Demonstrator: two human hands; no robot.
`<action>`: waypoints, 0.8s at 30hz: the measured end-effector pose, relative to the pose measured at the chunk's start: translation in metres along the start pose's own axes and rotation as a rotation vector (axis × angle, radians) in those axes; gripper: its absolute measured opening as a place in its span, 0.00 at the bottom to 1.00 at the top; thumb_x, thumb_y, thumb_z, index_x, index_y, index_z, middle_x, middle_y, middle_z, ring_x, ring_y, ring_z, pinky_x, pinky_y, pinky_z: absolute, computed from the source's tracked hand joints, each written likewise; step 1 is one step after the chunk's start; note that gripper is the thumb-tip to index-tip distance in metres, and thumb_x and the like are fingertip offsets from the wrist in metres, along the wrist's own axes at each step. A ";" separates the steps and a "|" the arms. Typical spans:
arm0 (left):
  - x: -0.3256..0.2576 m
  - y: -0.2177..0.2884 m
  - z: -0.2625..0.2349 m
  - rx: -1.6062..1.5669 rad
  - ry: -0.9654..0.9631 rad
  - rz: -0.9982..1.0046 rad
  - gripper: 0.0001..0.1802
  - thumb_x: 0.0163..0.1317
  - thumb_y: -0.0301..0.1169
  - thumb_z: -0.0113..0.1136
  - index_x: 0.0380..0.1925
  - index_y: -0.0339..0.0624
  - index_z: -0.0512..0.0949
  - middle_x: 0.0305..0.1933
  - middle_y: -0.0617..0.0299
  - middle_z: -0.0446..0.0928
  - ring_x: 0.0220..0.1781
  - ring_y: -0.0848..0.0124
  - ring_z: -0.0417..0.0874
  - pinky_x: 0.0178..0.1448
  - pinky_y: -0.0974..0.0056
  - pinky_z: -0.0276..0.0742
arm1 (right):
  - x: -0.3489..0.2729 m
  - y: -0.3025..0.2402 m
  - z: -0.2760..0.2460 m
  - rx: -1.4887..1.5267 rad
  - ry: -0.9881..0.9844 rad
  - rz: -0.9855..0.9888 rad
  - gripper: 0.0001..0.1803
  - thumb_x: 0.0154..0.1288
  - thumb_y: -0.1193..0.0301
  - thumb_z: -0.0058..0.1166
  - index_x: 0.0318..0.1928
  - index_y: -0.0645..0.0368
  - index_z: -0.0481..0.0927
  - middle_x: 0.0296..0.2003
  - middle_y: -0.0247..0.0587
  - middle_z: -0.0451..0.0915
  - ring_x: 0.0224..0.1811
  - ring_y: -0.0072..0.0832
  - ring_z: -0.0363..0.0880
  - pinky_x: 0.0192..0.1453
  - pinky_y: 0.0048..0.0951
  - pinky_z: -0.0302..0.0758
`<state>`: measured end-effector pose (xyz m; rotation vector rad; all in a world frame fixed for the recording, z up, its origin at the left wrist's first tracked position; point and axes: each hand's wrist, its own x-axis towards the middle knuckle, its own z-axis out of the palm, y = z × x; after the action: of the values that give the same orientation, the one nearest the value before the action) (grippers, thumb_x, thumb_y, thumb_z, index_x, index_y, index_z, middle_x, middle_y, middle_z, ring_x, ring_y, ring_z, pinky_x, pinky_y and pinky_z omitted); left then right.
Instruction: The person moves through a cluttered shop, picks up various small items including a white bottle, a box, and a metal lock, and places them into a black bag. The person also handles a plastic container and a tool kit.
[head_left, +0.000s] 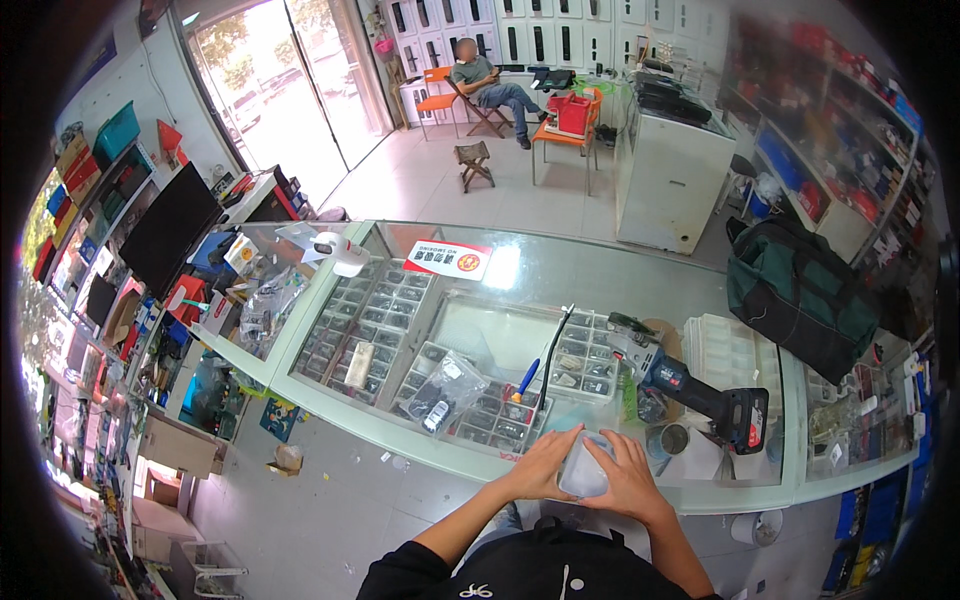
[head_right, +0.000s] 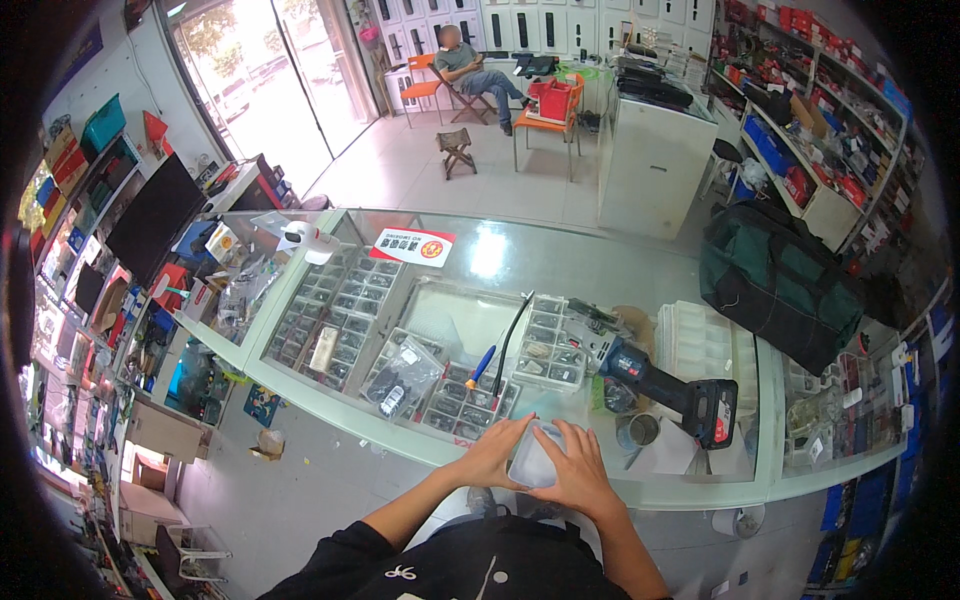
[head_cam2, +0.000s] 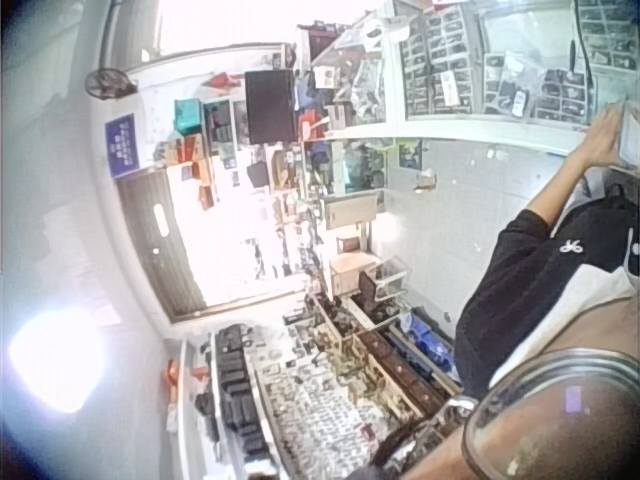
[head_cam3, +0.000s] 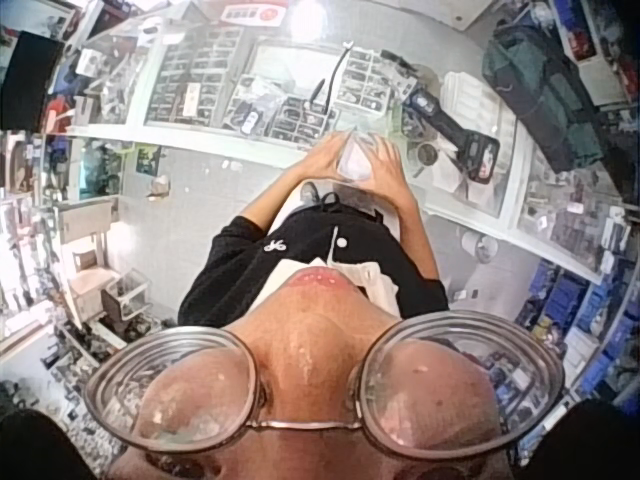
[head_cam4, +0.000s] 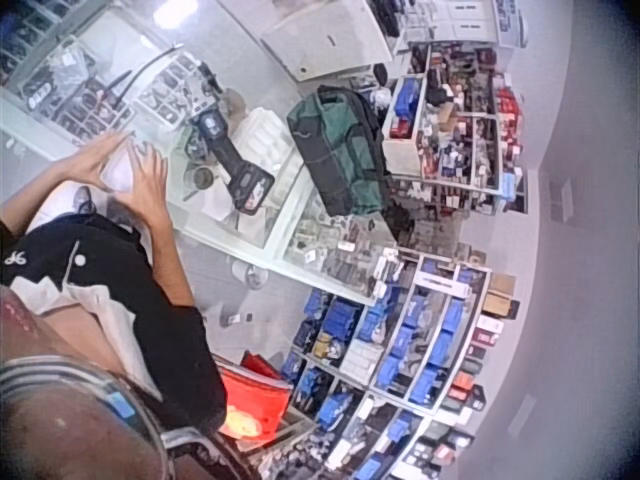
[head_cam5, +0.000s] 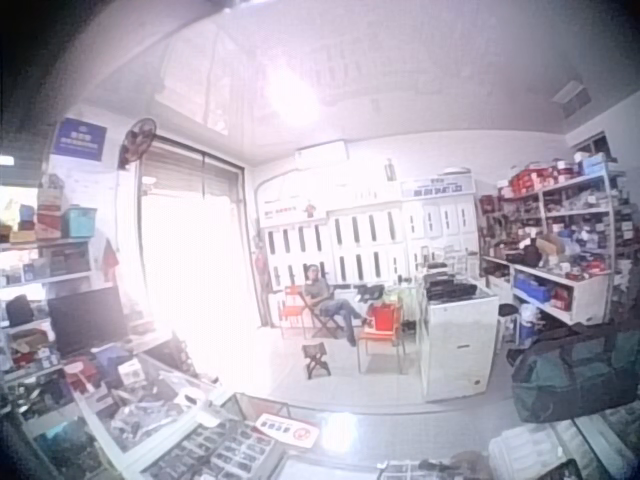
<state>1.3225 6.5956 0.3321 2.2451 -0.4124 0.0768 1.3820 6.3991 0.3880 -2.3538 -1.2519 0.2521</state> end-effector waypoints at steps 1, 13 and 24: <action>0.000 0.000 0.000 0.001 0.002 0.004 0.62 0.34 0.45 0.73 0.66 0.33 0.46 0.66 0.45 0.55 0.63 0.50 0.61 0.68 0.52 0.52 | 0.001 0.000 0.000 0.000 0.000 -0.001 0.50 0.33 0.54 0.69 0.62 0.54 0.65 0.59 0.52 0.59 0.61 0.48 0.56 0.65 0.44 0.53; 0.001 0.002 -0.003 -0.021 -0.016 -0.023 0.62 0.35 0.45 0.72 0.66 0.32 0.46 0.66 0.45 0.56 0.63 0.50 0.61 0.67 0.52 0.52 | 0.001 -0.001 0.000 0.035 0.019 -0.001 0.50 0.32 0.55 0.69 0.62 0.53 0.65 0.58 0.51 0.61 0.61 0.46 0.57 0.65 0.45 0.53; 0.000 -0.001 0.001 0.003 0.003 -0.008 0.61 0.37 0.46 0.72 0.66 0.34 0.45 0.67 0.45 0.54 0.64 0.50 0.60 0.68 0.52 0.52 | 0.001 0.001 0.001 0.009 0.006 0.008 0.50 0.33 0.55 0.69 0.62 0.55 0.66 0.59 0.52 0.59 0.62 0.48 0.56 0.65 0.43 0.54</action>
<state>1.3225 6.5961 0.3307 2.2494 -0.4016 0.0770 1.3828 6.4000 0.3870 -2.3509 -1.2358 0.2530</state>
